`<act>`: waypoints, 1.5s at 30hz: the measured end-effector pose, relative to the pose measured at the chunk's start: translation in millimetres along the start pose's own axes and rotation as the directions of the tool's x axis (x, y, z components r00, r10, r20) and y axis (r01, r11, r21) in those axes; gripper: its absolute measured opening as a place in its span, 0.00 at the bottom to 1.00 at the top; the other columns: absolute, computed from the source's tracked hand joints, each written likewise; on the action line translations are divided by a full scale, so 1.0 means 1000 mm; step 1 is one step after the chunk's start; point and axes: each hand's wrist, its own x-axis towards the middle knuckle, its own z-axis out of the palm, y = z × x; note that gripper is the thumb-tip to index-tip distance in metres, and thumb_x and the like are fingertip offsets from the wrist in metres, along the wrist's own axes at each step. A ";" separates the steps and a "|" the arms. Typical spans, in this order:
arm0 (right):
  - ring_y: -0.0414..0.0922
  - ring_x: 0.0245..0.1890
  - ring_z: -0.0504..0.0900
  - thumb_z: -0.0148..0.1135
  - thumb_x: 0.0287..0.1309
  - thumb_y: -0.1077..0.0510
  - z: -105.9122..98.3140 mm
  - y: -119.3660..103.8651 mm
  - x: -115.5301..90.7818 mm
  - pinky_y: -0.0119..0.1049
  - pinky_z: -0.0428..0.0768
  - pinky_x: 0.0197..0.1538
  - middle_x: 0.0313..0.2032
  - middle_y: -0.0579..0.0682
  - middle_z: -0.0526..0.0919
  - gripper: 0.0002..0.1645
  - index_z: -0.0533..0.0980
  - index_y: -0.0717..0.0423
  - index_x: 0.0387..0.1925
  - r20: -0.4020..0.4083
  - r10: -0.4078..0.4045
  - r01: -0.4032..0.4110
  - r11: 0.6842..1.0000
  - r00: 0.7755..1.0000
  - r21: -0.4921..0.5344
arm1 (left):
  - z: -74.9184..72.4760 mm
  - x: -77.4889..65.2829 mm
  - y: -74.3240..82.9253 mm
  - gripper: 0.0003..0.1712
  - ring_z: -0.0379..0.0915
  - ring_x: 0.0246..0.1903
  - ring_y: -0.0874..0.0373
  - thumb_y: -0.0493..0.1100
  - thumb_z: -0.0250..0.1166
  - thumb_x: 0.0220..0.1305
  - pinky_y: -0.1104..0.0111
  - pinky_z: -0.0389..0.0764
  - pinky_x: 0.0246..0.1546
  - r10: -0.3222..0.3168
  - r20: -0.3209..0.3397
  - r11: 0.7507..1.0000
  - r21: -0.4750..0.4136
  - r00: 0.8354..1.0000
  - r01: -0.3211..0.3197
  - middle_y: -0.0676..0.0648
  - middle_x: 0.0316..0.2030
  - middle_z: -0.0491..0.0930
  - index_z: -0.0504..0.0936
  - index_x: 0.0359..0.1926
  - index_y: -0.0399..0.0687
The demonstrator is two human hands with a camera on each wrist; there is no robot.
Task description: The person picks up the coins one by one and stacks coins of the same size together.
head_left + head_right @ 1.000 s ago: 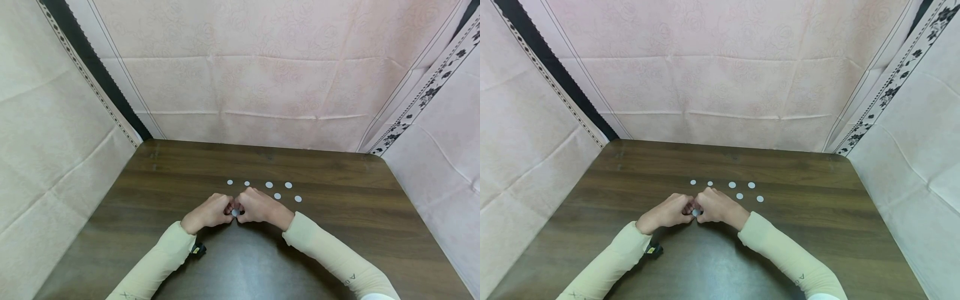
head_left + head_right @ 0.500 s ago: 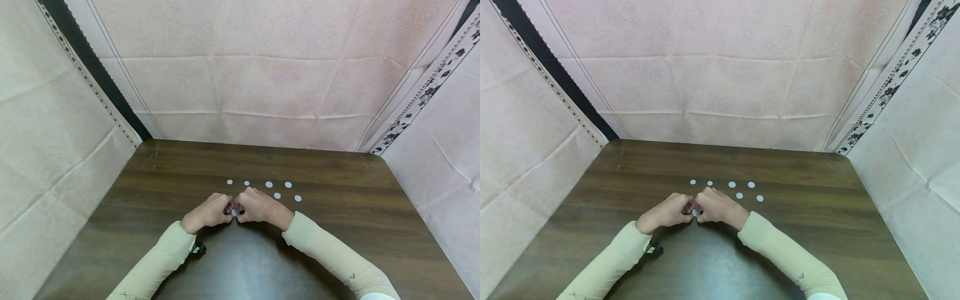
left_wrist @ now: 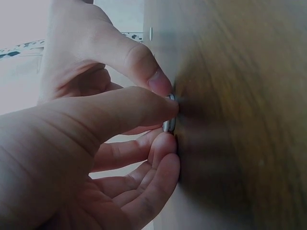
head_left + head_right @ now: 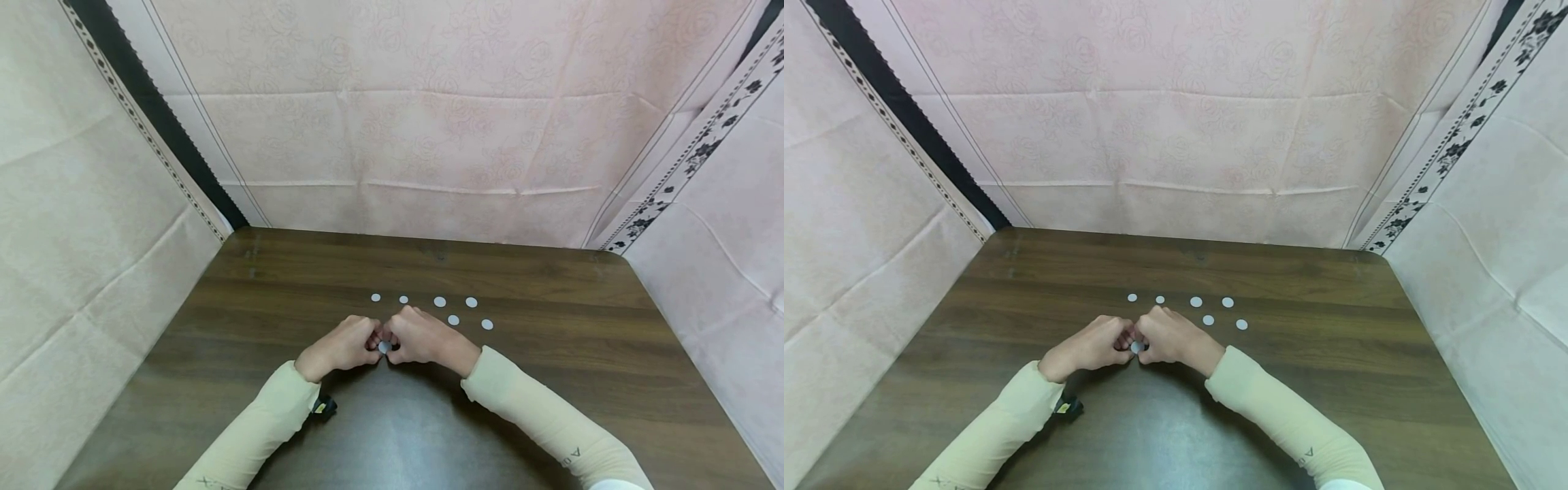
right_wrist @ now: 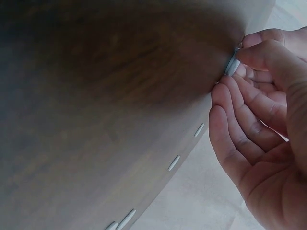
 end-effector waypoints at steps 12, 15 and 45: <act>0.28 0.24 0.79 0.77 0.52 0.59 -0.001 0.000 -0.002 0.24 0.78 0.30 0.26 0.40 0.87 0.05 0.86 0.51 0.31 -0.004 -0.008 0.008 1.000 1.000 0.016 | 0.000 0.000 0.000 0.07 0.69 0.29 0.64 0.32 0.72 0.60 0.73 0.72 0.32 0.004 0.003 1.000 -0.009 1.000 -0.004 0.50 0.29 0.79 0.81 0.34 0.42; 0.27 0.26 0.79 0.77 0.52 0.59 -0.002 0.000 -0.002 0.24 0.78 0.31 0.27 0.41 0.89 0.05 0.86 0.51 0.32 0.003 -0.008 0.008 1.000 1.000 0.030 | 0.000 -0.001 0.000 0.06 0.68 0.29 0.64 0.32 0.71 0.60 0.74 0.72 0.32 0.007 0.002 1.000 -0.012 1.000 -0.007 0.50 0.28 0.78 0.81 0.34 0.43; 0.43 0.41 0.89 0.77 0.58 0.57 -0.043 0.025 -0.034 0.35 0.88 0.46 0.40 0.53 0.91 0.15 0.87 0.62 0.44 0.010 0.076 -0.075 0.996 0.997 -0.040 | 0.000 -0.002 0.001 0.09 0.76 0.35 0.62 0.34 0.74 0.61 0.72 0.79 0.41 -0.027 -0.001 1.000 -0.006 1.000 0.027 0.51 0.33 0.82 0.84 0.40 0.40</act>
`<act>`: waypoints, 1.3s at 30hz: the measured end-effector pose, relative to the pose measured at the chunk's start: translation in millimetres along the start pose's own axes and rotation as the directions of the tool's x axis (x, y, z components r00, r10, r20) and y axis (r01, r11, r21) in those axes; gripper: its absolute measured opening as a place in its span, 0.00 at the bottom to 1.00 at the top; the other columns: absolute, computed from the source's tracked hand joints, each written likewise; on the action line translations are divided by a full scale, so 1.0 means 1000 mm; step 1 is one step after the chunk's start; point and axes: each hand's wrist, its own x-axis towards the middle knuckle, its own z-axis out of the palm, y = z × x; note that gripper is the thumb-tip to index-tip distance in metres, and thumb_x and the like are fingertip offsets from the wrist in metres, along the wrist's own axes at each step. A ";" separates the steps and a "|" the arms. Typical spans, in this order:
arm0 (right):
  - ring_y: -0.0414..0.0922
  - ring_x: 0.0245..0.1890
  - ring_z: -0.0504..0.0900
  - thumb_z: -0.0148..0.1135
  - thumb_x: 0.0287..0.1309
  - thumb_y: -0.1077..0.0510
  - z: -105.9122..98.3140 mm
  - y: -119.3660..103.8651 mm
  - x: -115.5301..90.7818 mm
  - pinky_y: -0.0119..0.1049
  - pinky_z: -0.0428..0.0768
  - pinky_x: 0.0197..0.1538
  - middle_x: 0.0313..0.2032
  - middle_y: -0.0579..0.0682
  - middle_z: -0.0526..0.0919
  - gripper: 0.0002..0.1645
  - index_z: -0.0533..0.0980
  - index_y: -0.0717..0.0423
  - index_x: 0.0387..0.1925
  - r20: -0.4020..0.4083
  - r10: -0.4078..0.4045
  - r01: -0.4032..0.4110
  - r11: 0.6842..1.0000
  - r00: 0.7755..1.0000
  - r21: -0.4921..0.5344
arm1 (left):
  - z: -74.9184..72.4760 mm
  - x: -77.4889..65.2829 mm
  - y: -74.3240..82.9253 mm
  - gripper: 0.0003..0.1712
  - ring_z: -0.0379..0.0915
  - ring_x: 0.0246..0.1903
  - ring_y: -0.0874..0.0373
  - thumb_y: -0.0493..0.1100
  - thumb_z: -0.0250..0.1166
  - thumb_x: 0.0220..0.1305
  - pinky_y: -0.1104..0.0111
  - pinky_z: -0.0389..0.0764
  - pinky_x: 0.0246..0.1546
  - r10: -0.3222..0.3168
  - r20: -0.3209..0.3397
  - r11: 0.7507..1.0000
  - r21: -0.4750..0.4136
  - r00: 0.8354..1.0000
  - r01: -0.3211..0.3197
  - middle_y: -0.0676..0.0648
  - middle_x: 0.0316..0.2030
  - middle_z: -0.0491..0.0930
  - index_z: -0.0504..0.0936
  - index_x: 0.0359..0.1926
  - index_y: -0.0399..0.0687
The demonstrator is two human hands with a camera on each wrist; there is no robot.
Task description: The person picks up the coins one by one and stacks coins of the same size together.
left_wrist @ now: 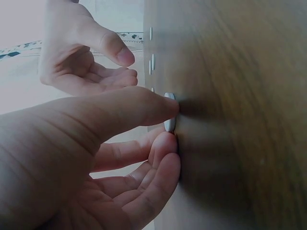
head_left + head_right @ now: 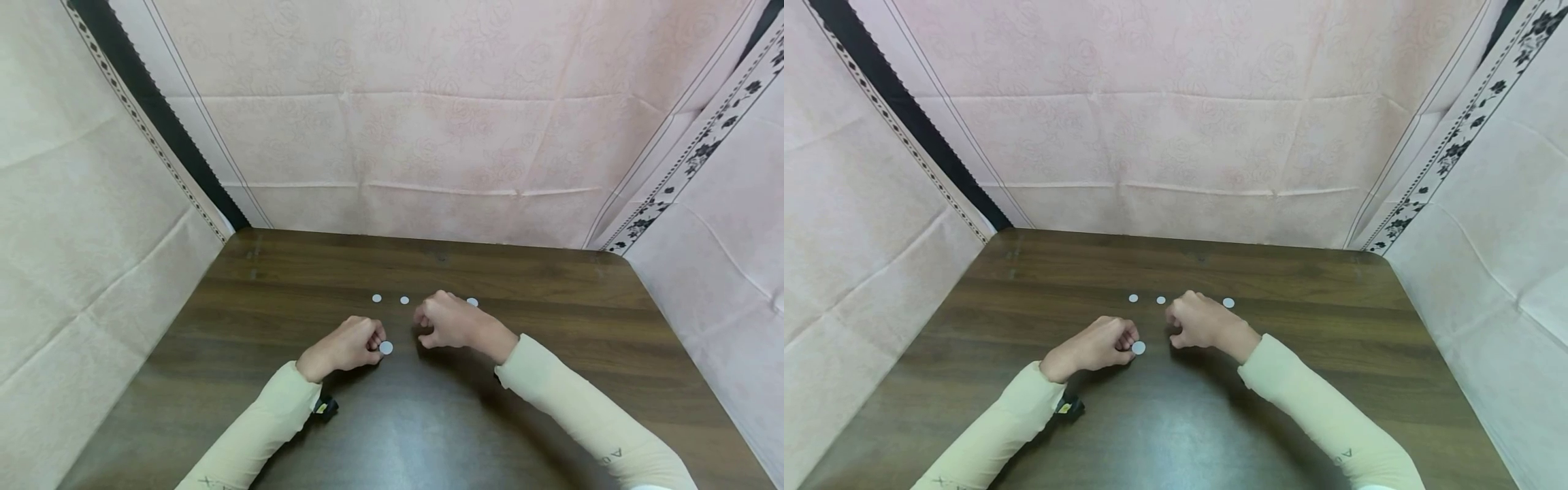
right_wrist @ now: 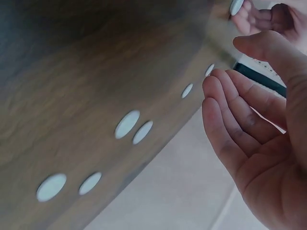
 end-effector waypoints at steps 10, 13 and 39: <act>0.43 0.40 0.89 0.77 0.55 0.58 -0.008 0.022 -0.015 0.37 0.88 0.46 0.38 0.52 0.91 0.17 0.87 0.63 0.44 -0.032 0.014 -0.016 0.997 0.999 -0.071 | 0.000 -0.001 0.001 0.09 0.77 0.37 0.62 0.34 0.74 0.62 0.72 0.80 0.42 -0.003 0.010 1.000 -0.010 1.000 0.003 0.50 0.35 0.83 0.83 0.42 0.39; 0.43 0.39 0.89 0.77 0.55 0.59 -0.011 0.028 -0.019 0.38 0.88 0.45 0.38 0.52 0.91 0.16 0.87 0.64 0.44 -0.042 0.011 -0.014 0.997 0.999 -0.072 | 0.000 -0.001 0.001 0.09 0.77 0.36 0.62 0.34 0.74 0.62 0.72 0.80 0.42 0.001 0.005 1.000 -0.005 1.000 -0.001 0.50 0.35 0.83 0.83 0.41 0.39; 0.40 0.35 0.86 0.78 0.56 0.60 -0.006 0.064 -0.029 0.35 0.86 0.39 0.35 0.50 0.89 0.11 0.86 0.60 0.39 0.004 0.124 -0.124 0.992 0.992 -0.019 | 0.000 0.000 0.000 0.08 0.75 0.36 0.63 0.35 0.73 0.62 0.73 0.79 0.41 0.004 0.003 1.000 -0.006 1.000 -0.004 0.51 0.34 0.82 0.83 0.41 0.40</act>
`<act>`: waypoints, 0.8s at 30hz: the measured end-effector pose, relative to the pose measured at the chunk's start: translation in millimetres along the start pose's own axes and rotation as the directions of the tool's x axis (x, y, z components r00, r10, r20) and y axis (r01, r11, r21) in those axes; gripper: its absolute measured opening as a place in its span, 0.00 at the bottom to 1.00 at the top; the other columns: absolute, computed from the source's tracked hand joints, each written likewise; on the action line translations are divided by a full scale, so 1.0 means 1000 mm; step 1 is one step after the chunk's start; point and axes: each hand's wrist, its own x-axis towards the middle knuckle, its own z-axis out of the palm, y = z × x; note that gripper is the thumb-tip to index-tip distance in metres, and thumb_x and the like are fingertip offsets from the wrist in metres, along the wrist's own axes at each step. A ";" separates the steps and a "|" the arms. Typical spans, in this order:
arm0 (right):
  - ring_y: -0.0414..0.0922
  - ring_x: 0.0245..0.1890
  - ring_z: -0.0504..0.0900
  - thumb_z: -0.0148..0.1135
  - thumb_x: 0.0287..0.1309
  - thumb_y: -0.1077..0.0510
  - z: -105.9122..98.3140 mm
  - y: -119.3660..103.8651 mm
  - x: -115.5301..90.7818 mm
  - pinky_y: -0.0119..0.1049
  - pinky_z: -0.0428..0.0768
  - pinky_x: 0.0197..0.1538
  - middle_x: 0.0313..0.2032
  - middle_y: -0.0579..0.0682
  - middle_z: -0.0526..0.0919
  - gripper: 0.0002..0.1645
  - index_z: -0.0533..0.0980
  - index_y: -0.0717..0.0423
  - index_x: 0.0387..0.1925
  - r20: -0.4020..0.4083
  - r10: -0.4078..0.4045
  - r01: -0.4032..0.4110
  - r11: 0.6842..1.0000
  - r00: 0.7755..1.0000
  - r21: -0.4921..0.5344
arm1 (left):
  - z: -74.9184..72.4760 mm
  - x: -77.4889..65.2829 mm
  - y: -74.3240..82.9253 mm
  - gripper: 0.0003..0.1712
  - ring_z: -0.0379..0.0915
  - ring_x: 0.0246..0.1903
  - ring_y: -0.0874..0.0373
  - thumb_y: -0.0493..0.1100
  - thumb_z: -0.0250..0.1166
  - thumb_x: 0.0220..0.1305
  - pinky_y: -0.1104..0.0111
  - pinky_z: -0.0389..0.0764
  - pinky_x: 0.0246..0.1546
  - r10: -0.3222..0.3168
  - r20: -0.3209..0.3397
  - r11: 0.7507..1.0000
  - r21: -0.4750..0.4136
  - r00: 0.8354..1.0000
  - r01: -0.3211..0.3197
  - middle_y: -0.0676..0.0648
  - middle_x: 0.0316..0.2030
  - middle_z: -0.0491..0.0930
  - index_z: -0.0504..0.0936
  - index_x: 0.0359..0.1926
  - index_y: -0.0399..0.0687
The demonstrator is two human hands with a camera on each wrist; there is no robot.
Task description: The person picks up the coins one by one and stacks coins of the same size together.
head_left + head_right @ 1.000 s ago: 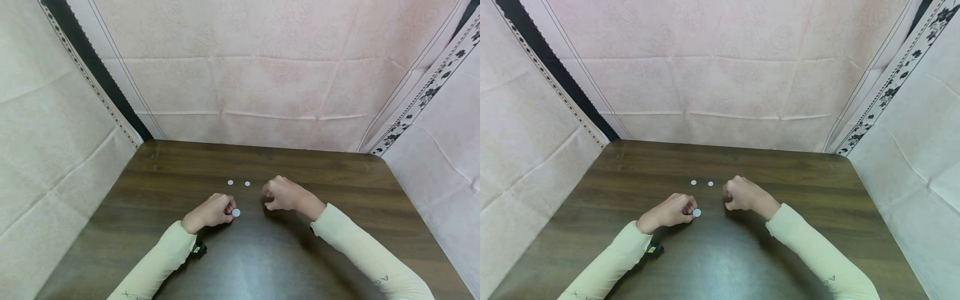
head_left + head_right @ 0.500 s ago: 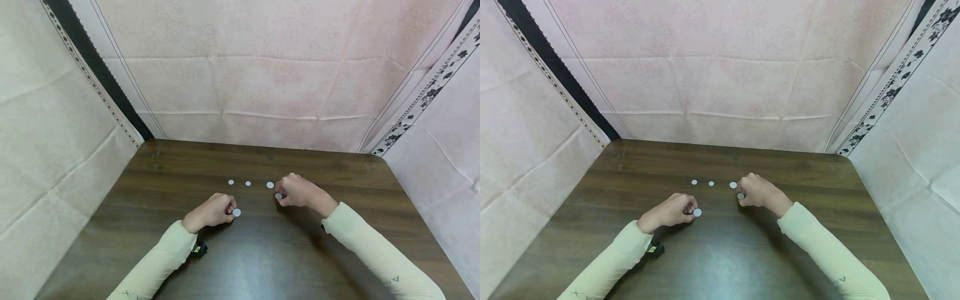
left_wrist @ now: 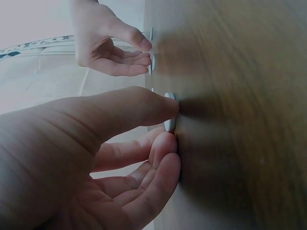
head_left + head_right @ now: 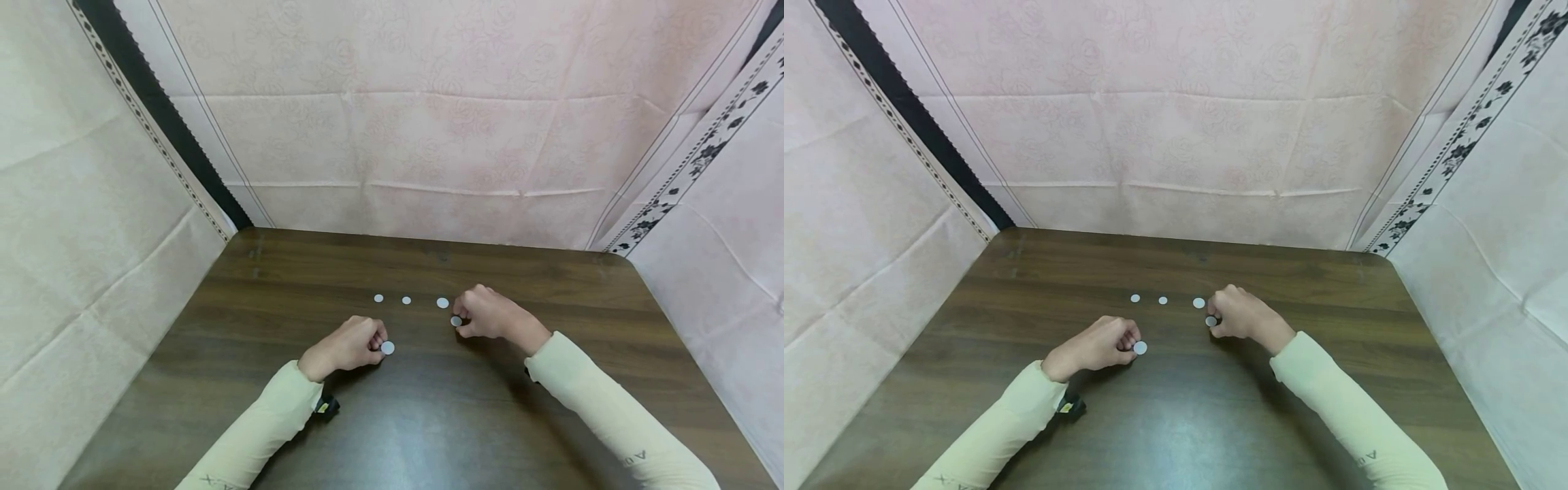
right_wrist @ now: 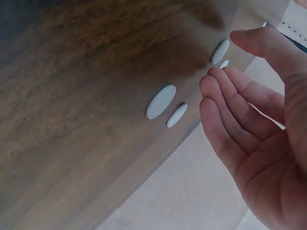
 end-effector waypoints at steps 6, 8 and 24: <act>0.35 0.31 0.83 0.77 0.57 0.61 0.000 0.004 0.007 0.32 0.84 0.36 0.33 0.48 0.89 0.08 0.86 0.60 0.37 0.022 -0.019 0.018 1.000 1.000 0.024 | 0.001 0.000 0.001 0.09 0.75 0.36 0.63 0.35 0.74 0.63 0.71 0.80 0.42 -0.023 0.007 1.000 -0.011 1.000 0.023 0.51 0.35 0.82 0.83 0.42 0.40; 0.34 0.26 0.80 0.76 0.58 0.62 -0.002 0.006 0.011 0.30 0.80 0.32 0.28 0.47 0.88 0.04 0.86 0.58 0.31 0.040 -0.045 0.044 0.999 0.998 0.032 | 0.001 0.000 0.001 0.09 0.75 0.36 0.63 0.35 0.74 0.63 0.71 0.80 0.42 -0.026 0.005 1.000 -0.010 1.000 0.026 0.51 0.35 0.82 0.83 0.42 0.40; 0.34 0.16 0.61 0.75 0.62 0.60 -0.016 0.002 0.031 0.27 0.62 0.24 0.12 0.35 0.65 0.18 0.83 0.52 0.16 0.229 -0.027 0.029 1.000 0.973 -0.007 | 0.000 0.001 0.000 0.09 0.77 0.36 0.63 0.35 0.74 0.62 0.72 0.81 0.43 0.000 -0.001 1.000 0.008 1.000 0.000 0.51 0.35 0.83 0.84 0.42 0.40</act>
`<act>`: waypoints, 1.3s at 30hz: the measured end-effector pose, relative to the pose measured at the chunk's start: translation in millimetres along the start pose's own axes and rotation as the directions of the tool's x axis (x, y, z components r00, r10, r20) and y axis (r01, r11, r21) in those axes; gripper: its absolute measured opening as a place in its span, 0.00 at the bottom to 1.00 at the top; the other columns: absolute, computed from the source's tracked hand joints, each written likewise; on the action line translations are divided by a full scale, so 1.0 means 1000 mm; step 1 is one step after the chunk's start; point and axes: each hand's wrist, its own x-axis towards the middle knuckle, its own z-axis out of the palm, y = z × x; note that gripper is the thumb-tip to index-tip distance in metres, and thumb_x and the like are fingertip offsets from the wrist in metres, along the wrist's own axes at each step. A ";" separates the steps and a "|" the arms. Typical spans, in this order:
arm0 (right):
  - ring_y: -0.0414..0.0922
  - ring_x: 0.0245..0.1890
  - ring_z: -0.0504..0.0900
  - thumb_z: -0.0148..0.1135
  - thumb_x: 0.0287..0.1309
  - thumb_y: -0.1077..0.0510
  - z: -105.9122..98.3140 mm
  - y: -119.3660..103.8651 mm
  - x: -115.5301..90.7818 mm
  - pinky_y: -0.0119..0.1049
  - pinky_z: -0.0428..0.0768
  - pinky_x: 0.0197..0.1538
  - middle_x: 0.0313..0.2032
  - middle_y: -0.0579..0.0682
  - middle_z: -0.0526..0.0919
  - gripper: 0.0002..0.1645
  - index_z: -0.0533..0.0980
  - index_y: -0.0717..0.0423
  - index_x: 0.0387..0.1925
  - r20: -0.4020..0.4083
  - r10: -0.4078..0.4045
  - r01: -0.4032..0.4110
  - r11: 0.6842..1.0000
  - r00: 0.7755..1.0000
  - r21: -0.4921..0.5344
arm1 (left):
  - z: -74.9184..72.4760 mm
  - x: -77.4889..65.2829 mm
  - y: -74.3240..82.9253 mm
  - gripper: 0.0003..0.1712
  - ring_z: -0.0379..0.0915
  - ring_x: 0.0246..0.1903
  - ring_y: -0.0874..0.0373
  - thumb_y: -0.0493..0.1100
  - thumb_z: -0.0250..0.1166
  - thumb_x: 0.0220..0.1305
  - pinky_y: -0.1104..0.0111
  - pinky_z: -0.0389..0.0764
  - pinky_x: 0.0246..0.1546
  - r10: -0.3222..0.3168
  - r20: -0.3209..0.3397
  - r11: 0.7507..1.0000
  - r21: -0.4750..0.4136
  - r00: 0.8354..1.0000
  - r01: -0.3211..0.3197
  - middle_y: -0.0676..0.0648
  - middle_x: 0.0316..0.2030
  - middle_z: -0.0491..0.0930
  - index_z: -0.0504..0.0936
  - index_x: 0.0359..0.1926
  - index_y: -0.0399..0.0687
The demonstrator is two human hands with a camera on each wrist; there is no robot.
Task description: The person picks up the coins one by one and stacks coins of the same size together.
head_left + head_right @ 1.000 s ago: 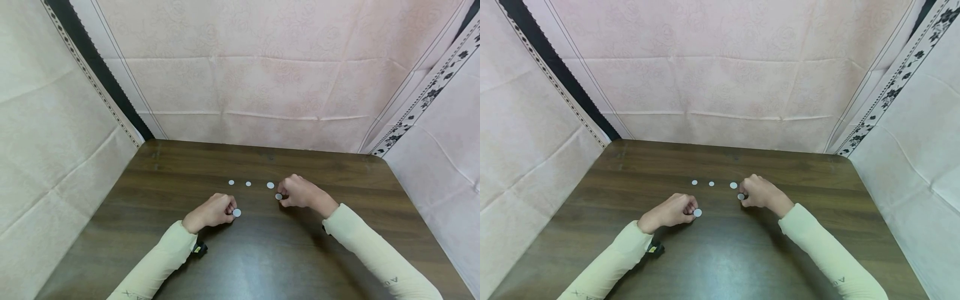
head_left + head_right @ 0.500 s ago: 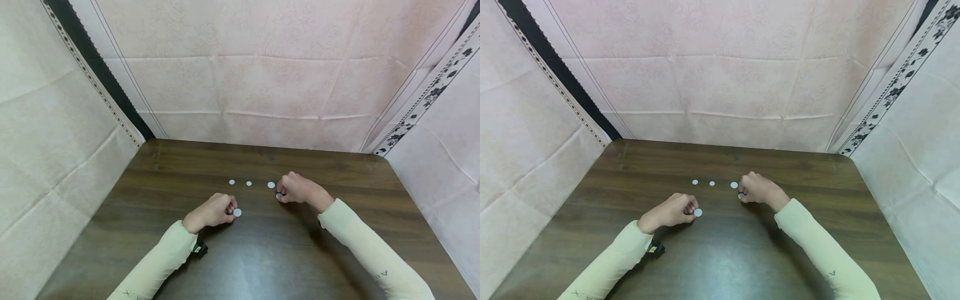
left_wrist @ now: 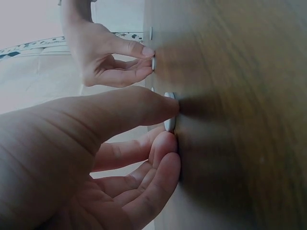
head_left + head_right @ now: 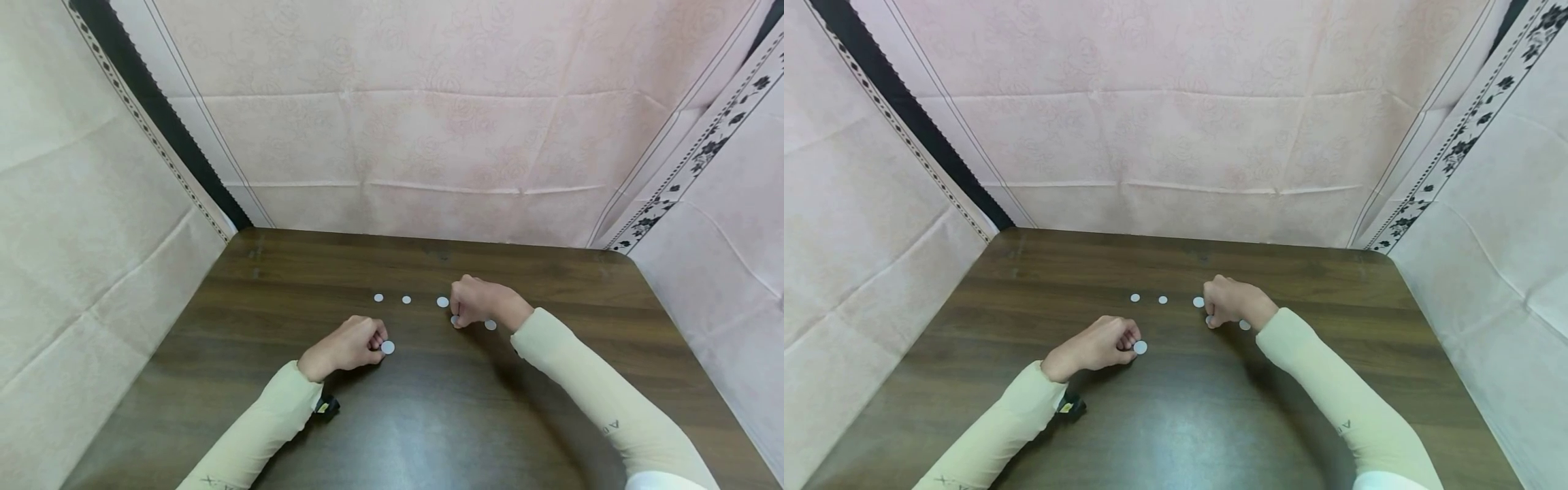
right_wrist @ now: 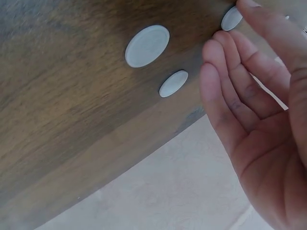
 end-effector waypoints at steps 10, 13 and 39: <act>0.33 0.15 0.59 0.71 0.62 0.62 0.002 0.003 0.000 0.27 0.60 0.24 0.12 0.35 0.63 0.21 0.79 0.50 0.14 0.004 -0.026 0.026 1.000 1.000 -0.011 | 0.001 0.001 0.000 0.09 0.77 0.36 0.63 0.35 0.74 0.62 0.71 0.80 0.43 -0.005 0.002 1.000 -0.001 1.000 0.005 0.51 0.35 0.83 0.84 0.41 0.40; 0.33 0.15 0.58 0.71 0.61 0.62 0.003 0.003 0.000 0.27 0.60 0.24 0.12 0.35 0.63 0.21 0.77 0.49 0.13 0.000 -0.028 0.028 0.999 1.000 -0.018 | 0.002 0.001 0.000 0.09 0.76 0.36 0.62 0.35 0.74 0.62 0.71 0.80 0.43 -0.005 0.002 1.000 -0.002 1.000 0.005 0.51 0.34 0.82 0.83 0.41 0.40; 0.34 0.15 0.65 0.76 0.53 0.60 0.011 -0.001 0.000 0.28 0.66 0.23 0.17 0.39 0.72 0.15 0.77 0.48 0.18 -0.038 0.054 -0.054 0.998 0.998 -0.016 | 0.001 0.000 0.001 0.09 0.76 0.36 0.61 0.34 0.74 0.62 0.71 0.79 0.42 -0.011 0.002 1.000 -0.012 1.000 0.011 0.50 0.34 0.82 0.83 0.41 0.39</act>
